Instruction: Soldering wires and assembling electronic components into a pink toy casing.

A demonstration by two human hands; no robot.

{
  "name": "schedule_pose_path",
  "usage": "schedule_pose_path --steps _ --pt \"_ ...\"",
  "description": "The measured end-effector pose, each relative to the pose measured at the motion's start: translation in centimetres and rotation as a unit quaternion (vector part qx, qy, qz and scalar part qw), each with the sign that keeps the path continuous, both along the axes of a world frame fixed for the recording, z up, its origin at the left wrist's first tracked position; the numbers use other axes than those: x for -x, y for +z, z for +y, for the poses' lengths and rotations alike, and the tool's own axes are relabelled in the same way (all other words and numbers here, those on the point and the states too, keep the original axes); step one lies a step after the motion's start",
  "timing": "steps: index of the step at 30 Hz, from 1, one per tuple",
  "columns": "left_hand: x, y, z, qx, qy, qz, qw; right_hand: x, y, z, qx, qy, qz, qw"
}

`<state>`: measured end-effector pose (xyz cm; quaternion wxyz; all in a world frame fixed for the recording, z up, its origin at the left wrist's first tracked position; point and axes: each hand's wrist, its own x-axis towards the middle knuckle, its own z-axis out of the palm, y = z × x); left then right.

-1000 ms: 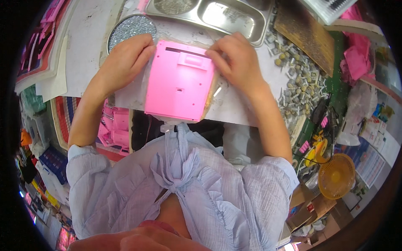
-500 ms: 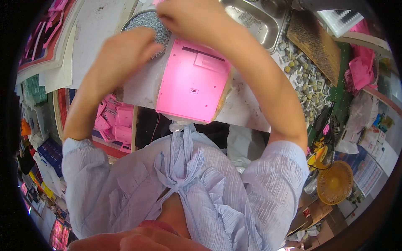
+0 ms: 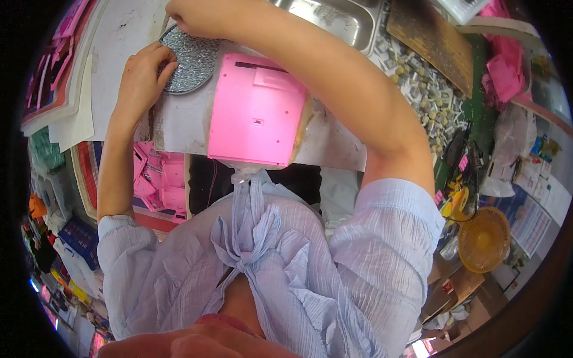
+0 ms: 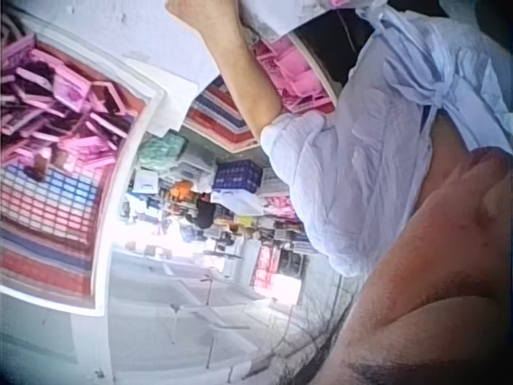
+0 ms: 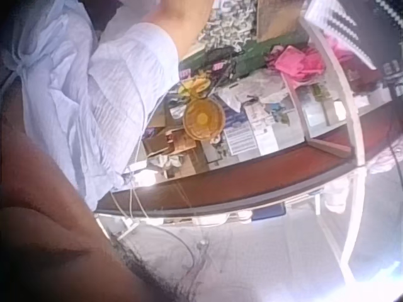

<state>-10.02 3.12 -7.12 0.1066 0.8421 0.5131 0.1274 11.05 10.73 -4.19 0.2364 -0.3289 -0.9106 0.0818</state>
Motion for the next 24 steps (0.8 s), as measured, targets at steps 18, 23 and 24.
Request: schedule_pose_path --steps 18,23,24 --pt "-0.8 0.3 -0.5 0.038 0.088 -0.085 0.992 -14.0 -3.8 -18.6 -0.041 -0.107 0.115 0.987" --pt "-2.0 -0.3 -1.0 -0.018 0.098 -0.095 0.990 -15.0 -3.1 -18.2 -0.015 -0.086 0.115 0.990" --pt "-2.5 -0.1 -1.2 -0.010 0.109 -0.105 0.988 -15.3 -3.0 -18.2 -0.007 -0.095 0.123 0.988"
